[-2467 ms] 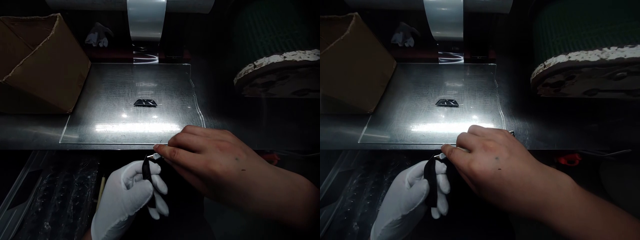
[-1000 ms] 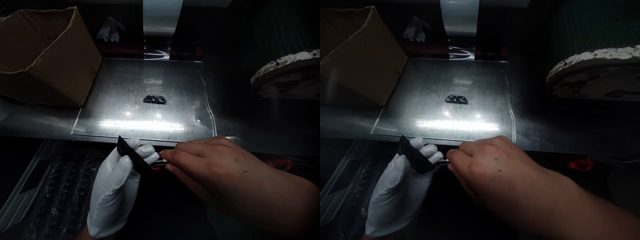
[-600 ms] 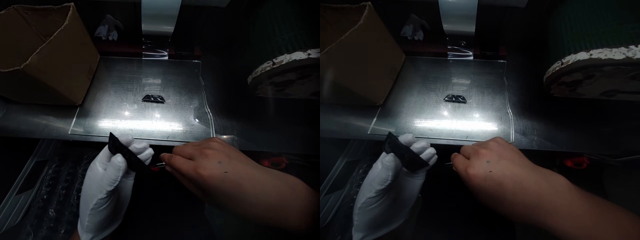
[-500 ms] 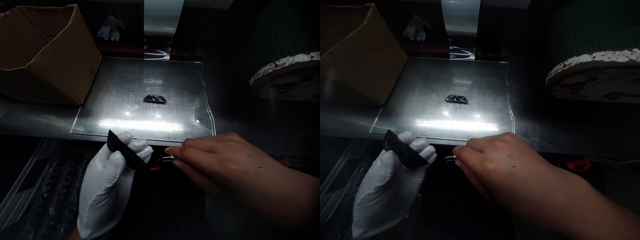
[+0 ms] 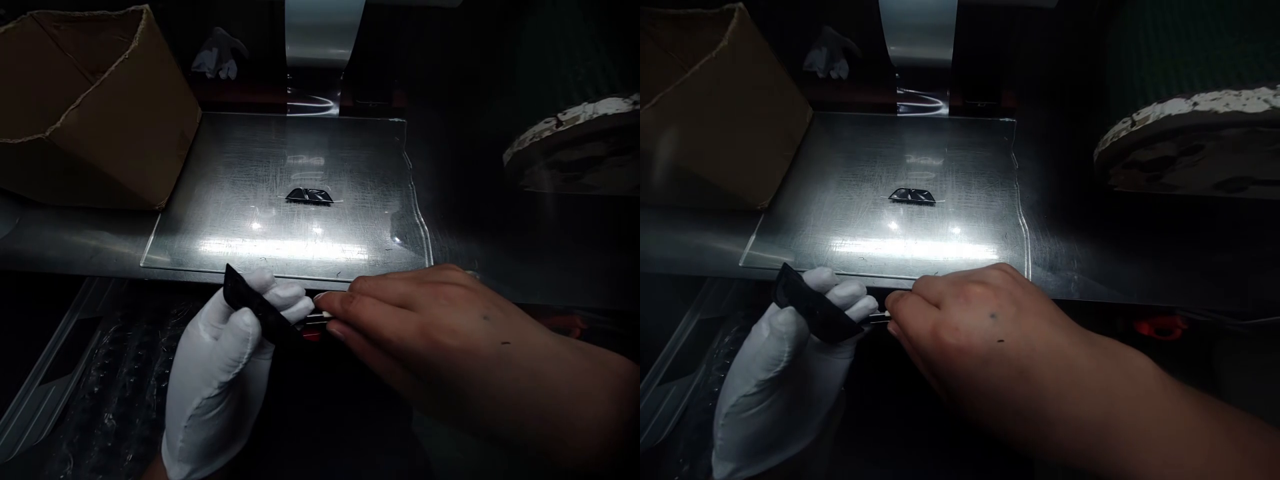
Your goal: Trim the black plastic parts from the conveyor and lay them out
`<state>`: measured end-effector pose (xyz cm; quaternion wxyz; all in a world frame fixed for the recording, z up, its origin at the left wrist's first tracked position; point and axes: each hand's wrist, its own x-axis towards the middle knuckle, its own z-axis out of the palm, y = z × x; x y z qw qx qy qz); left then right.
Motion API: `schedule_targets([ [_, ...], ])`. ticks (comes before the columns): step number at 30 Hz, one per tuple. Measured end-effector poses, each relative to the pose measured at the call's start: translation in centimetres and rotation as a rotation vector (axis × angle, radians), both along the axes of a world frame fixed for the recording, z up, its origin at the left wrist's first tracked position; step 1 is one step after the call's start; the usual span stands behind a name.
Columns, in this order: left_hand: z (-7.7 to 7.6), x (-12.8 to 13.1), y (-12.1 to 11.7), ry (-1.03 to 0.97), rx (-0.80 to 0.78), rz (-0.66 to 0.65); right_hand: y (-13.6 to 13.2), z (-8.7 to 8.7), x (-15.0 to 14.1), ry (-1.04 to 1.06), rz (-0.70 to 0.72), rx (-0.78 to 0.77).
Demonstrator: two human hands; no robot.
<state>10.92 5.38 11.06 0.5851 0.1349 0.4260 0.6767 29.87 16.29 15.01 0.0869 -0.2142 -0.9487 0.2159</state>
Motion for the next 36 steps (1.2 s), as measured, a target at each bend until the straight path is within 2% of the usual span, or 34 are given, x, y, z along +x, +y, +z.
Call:
schedule_targets([
  [5,-0.1,-0.3,-0.3,0.005,-0.049,0.001,-0.1,0.1,-0.1,-0.051,0.014,0.031],
  [12,1.1,0.5,0.3,0.049,-0.181,0.081,0.1,0.1,0.1,-0.083,0.046,0.016],
  [21,0.2,0.2,-0.2,0.138,-0.153,0.079,-0.1,-0.1,0.1,-0.112,0.040,-0.001],
  [26,1.0,1.0,-0.4,0.382,-0.171,0.131,-0.2,0.2,0.0,-0.124,-0.020,-0.151],
  [29,1.2,1.5,-0.8,0.456,-0.108,0.148,-0.1,0.4,0.2,-0.111,-0.053,-0.248],
  [32,1.2,1.7,-1.2,0.529,-0.023,0.133,0.1,0.5,0.4,-0.116,-0.062,-0.332],
  [36,1.1,1.6,-1.5,0.637,0.007,0.084,0.2,0.8,0.7,-0.181,-0.069,-0.454],
])
